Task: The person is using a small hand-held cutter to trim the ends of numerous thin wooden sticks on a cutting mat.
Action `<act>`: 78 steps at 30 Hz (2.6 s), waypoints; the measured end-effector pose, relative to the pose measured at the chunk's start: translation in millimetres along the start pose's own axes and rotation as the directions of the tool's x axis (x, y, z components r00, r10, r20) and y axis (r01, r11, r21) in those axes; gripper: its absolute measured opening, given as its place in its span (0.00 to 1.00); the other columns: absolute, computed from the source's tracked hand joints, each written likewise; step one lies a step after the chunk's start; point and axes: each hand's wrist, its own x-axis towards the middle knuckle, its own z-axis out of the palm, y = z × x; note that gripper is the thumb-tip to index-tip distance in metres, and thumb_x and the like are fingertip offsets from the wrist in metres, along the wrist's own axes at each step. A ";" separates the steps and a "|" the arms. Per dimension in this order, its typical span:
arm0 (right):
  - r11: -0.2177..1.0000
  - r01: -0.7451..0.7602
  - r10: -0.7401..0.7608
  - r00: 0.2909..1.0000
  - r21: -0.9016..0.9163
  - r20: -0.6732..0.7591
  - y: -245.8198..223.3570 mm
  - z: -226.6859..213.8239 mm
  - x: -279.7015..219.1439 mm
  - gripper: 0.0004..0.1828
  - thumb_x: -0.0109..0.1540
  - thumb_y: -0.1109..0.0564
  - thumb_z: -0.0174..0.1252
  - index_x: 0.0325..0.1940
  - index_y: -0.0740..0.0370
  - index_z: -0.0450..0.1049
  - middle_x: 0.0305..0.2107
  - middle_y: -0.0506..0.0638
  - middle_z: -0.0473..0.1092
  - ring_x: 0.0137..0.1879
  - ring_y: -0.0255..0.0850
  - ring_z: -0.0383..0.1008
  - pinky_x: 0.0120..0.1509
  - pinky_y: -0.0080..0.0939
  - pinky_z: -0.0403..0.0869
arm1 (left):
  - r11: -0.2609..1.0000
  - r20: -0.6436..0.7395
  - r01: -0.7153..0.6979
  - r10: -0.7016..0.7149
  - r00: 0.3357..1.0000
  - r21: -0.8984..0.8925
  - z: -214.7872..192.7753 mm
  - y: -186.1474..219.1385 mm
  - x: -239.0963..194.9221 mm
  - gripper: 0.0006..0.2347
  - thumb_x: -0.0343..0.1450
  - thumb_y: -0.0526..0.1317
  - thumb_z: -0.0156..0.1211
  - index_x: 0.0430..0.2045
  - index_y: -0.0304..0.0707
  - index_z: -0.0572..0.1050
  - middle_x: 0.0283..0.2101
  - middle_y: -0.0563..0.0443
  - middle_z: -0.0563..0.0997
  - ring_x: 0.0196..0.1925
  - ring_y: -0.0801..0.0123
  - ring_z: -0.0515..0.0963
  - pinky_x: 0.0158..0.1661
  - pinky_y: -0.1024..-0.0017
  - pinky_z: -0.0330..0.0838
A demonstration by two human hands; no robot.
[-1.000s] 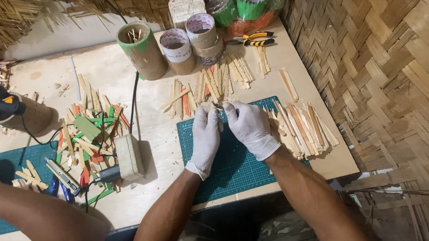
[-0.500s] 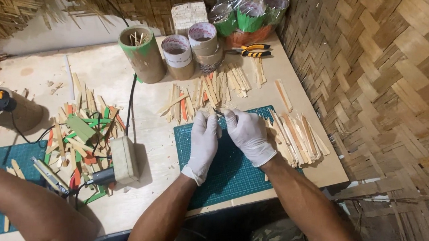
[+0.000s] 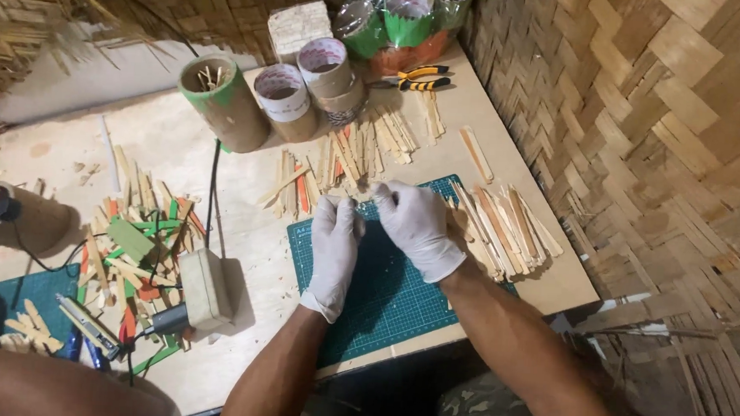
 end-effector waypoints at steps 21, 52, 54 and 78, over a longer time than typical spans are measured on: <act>0.910 -0.302 0.203 0.922 0.283 0.330 -15.3 -10.4 12.0 0.15 0.64 0.36 0.60 0.52 0.35 0.80 0.32 0.45 0.79 0.41 0.43 0.81 0.44 0.41 0.76 | 0.959 0.099 0.037 -0.009 0.995 -0.280 -5.7 -3.5 5.3 0.15 0.79 0.47 0.43 0.33 0.37 0.74 0.16 0.51 0.71 0.16 0.76 0.59 0.20 0.78 0.50; 0.872 0.335 -0.377 0.924 -0.357 -0.055 5.3 -7.6 -3.6 0.33 0.53 0.42 0.71 0.64 0.31 0.75 0.42 0.47 0.73 0.49 0.47 0.75 0.56 0.52 0.70 | 0.971 -0.014 -0.235 0.234 0.972 -0.038 -10.2 -11.6 5.7 0.10 0.73 0.34 0.62 0.48 0.40 0.83 0.40 0.47 0.86 0.44 0.74 0.78 0.48 0.67 0.76; 0.843 0.339 -0.392 0.919 -0.418 -0.044 7.9 -6.3 -1.9 0.34 0.51 0.38 0.72 0.62 0.28 0.74 0.41 0.44 0.73 0.49 0.45 0.75 0.56 0.52 0.71 | 0.980 -0.043 -0.185 0.182 0.982 -0.074 -9.4 -12.2 5.4 0.10 0.73 0.33 0.62 0.47 0.39 0.83 0.31 0.54 0.81 0.34 0.79 0.74 0.40 0.75 0.76; 0.804 0.348 -0.413 0.910 -0.482 -0.031 8.7 -10.7 -3.8 0.33 0.51 0.32 0.70 0.61 0.27 0.74 0.39 0.41 0.72 0.48 0.42 0.73 0.57 0.50 0.68 | 0.983 -0.045 -0.163 0.160 0.986 -0.084 -10.0 -0.4 1.4 0.07 0.73 0.33 0.60 0.40 0.34 0.84 0.19 0.56 0.71 0.27 0.79 0.68 0.31 0.79 0.67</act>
